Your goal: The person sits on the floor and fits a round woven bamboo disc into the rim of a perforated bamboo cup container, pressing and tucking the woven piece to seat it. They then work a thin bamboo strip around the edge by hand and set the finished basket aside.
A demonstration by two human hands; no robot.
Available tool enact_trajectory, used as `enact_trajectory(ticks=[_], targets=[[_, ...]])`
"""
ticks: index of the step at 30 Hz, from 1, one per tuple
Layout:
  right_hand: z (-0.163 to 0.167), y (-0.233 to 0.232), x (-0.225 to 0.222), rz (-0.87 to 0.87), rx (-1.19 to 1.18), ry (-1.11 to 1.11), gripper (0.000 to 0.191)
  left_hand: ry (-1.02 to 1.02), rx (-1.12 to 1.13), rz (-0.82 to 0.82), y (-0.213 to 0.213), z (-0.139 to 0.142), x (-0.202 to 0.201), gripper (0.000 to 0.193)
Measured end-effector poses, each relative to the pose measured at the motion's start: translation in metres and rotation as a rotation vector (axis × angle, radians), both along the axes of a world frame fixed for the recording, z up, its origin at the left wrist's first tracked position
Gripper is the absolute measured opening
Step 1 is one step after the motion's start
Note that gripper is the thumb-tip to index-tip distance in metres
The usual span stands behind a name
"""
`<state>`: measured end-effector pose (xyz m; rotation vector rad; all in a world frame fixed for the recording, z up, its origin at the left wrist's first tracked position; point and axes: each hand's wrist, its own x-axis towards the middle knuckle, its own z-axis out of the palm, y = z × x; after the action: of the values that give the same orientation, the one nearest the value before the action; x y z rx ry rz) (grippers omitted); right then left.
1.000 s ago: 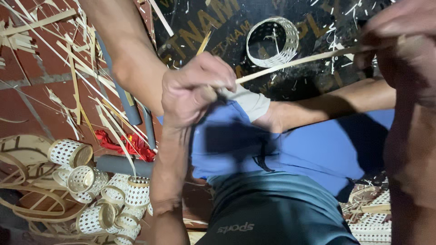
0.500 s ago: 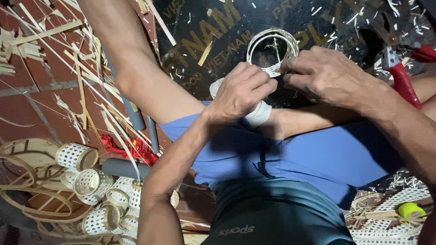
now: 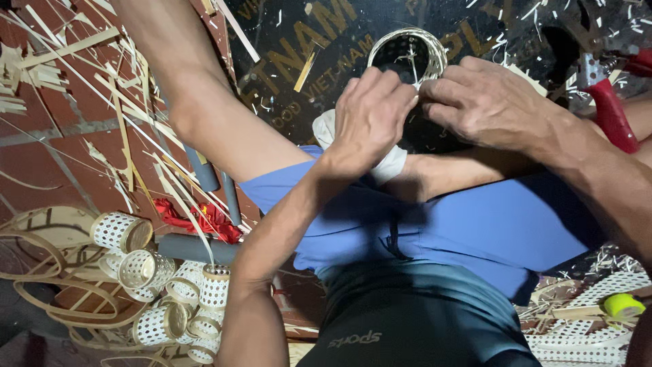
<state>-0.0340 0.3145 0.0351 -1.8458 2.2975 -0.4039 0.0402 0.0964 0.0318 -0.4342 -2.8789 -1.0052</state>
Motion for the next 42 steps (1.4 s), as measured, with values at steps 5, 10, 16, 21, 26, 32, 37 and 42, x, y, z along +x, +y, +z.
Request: enact_trajectory(ticks=[5,10,16,21,26,32,37,42], targets=[[0.0,-0.004,0.0,0.028,0.016,-0.003,0.025,-0.198,-0.078,0.029,0.006,-0.011,-0.019,0.007],[0.001,-0.002,0.003,0.014,0.007,-0.002,0.027,-0.298,-0.155,-0.011,0.006,-0.01,-0.029,0.011],[0.001,-0.001,0.003,0.016,-0.017,-0.013,0.024,-0.352,-0.065,-0.102,-0.005,0.002,-0.034,0.01],[-0.001,-0.003,0.0,0.02,0.026,-0.002,0.023,-0.339,-0.06,-0.127,-0.009,0.005,-0.034,0.018],[-0.003,-0.003,-0.001,0.037,0.026,-0.051,0.022,-0.332,0.002,-0.134,-0.012,0.003,-0.029,0.014],[-0.002,-0.005,-0.001,0.02,0.029,-0.076,0.026,-0.303,-0.028,-0.208,-0.019,0.0,-0.029,0.011],[0.001,-0.006,-0.001,-0.005,-0.023,-0.116,0.026,-0.241,0.028,-0.331,-0.036,0.005,-0.021,0.012],[0.0,-0.011,-0.003,-0.044,-0.093,-0.268,0.028,-0.008,0.128,-0.352,-0.049,0.009,-0.011,0.012]])
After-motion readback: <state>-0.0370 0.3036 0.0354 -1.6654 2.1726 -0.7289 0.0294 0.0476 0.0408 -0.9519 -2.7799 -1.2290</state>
